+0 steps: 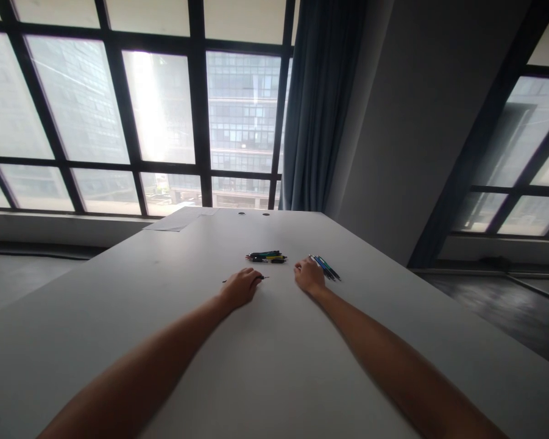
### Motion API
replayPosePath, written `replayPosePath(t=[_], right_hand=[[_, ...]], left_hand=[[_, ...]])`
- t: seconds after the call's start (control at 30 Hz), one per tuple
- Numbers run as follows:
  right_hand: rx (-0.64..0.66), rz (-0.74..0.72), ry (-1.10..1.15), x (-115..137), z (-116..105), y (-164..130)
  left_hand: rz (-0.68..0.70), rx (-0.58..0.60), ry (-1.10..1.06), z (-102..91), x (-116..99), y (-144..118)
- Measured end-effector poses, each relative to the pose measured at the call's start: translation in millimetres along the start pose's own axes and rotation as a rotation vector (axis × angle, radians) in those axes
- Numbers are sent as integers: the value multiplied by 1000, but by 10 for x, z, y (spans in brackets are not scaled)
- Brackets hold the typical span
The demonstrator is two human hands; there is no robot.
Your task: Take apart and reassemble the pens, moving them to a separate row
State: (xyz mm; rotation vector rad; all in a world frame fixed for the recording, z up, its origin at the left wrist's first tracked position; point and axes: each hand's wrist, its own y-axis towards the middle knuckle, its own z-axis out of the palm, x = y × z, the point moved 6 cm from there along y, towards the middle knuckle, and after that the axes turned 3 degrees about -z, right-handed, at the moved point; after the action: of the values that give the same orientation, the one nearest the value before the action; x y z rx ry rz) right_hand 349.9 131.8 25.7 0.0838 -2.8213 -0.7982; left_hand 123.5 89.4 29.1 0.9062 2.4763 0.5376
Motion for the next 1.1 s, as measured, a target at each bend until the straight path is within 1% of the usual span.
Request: replayPosePath(t=[0.07,0.13,0.17,0.23,0.33,0.43,0.57,0.73,0.87,0.97,1.1], right_hand=[[43,18,21,-11,41,5],[41,-13,77,48,34,-6],[33,-53,125,110,18,-21],[33,-183,246,295,-19,-79],[74,-367,391,592,-64,-205],[64,-413,449,744,-112,-286],[23,-454,470,814,-172,-328],[-41,-527,493,875,-246,-366],[-90,-529,491,882,-288,-377],[-88,-538,481,897,-294,-385],[-96,-495,480,879,-291,-381]], left_hand=[[-2,-4,-5,-4,-1,1],[3,-8,-6,-1,3,2],[6,-10,-2,2,7,3],[14,-13,11,10,14,5],[24,-22,29,14,14,5],[27,-27,26,3,5,3],[35,-30,6,-12,-3,-3],[91,-45,-38,-2,-8,-1],[132,-46,-72,15,-12,5],[119,-60,-84,16,12,5],[90,-78,-76,18,41,1]])
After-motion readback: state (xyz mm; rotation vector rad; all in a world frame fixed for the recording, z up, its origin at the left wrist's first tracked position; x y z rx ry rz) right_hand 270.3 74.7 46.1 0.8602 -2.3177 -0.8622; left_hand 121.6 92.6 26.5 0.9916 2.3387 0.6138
